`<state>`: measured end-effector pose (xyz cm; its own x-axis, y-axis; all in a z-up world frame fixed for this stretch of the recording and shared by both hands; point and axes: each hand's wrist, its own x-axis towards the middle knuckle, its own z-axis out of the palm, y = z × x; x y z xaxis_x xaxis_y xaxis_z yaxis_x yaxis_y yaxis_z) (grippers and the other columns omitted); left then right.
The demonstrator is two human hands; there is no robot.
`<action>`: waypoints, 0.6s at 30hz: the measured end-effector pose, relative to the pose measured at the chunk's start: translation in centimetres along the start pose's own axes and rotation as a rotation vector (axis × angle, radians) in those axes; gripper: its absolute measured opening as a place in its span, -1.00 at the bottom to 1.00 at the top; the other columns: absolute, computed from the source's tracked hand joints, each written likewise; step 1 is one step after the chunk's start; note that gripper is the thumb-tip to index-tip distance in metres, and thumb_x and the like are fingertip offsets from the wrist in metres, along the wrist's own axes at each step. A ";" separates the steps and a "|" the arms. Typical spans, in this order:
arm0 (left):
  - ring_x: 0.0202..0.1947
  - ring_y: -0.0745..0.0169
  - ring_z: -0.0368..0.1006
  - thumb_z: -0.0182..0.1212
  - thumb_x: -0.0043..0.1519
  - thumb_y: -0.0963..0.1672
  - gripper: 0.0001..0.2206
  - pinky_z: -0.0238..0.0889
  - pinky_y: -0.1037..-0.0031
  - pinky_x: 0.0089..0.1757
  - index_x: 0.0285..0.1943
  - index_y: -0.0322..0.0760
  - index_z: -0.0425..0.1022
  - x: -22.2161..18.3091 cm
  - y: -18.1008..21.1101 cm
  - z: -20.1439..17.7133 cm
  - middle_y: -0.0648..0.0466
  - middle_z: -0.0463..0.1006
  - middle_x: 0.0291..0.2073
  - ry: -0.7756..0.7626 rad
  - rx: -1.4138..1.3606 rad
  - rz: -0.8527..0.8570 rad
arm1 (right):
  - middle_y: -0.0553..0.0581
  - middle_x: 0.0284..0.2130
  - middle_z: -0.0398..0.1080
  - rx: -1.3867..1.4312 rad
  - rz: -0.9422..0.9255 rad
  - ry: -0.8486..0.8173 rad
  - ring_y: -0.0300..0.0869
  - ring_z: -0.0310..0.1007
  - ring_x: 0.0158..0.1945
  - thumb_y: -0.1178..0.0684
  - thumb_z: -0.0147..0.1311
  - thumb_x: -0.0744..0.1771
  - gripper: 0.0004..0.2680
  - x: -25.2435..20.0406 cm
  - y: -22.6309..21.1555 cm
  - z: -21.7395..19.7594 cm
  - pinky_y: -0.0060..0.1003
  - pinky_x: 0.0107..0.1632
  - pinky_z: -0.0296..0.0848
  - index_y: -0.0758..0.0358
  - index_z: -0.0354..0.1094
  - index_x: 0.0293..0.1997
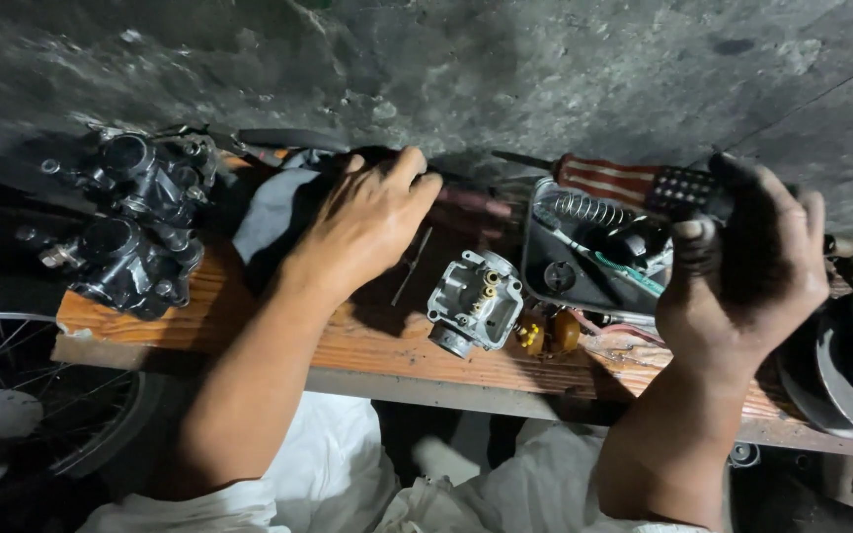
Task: Disassembling a motorcycle carburetor body using a screwdriver and pliers to remove internal components.
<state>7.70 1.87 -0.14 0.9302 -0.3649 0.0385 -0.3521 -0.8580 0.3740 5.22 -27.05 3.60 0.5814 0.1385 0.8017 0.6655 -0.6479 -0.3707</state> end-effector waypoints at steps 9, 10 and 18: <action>-0.62 0.25 0.40 0.16 0.23 -0.38 -0.86 0.48 0.61 -0.63 -0.09 -0.53 0.40 -0.6 -1.1 -0.1 -0.15 0.31 0.03 0.157 -0.050 0.097 | 0.43 0.06 0.25 0.193 0.049 0.115 0.16 0.35 0.16 0.02 0.02 0.52 -0.65 -0.4 1.2 0.2 -0.11 0.25 0.34 0.67 0.25 0.31; -0.62 0.25 0.40 0.16 0.23 -0.38 -0.86 0.48 0.61 -0.63 -0.09 -0.53 0.40 -0.8 -1.2 -0.4 -0.15 0.31 0.03 0.157 -0.049 0.096 | 0.43 0.06 0.25 0.194 0.050 0.114 0.16 0.35 0.16 0.02 0.02 0.52 -0.65 -0.4 1.2 0.2 -0.11 0.25 0.34 0.67 0.25 0.31; -0.13 -0.13 0.40 -0.11 0.48 -0.17 -0.71 0.44 0.24 -0.08 0.03 -0.65 0.42 -2.2 -2.0 -2.1 -0.25 0.28 -0.10 0.793 -0.165 0.397 | 0.37 0.03 0.27 0.145 0.125 -0.034 0.09 0.41 0.12 0.04 0.10 0.47 -0.67 -0.9 1.2 1.5 -0.14 0.24 0.40 0.60 0.30 0.29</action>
<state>6.54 5.14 1.00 0.5626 -0.2146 0.7984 -0.7004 -0.6367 0.3225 6.22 -26.82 1.70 0.6777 0.0908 0.7297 0.6461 -0.5475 -0.5318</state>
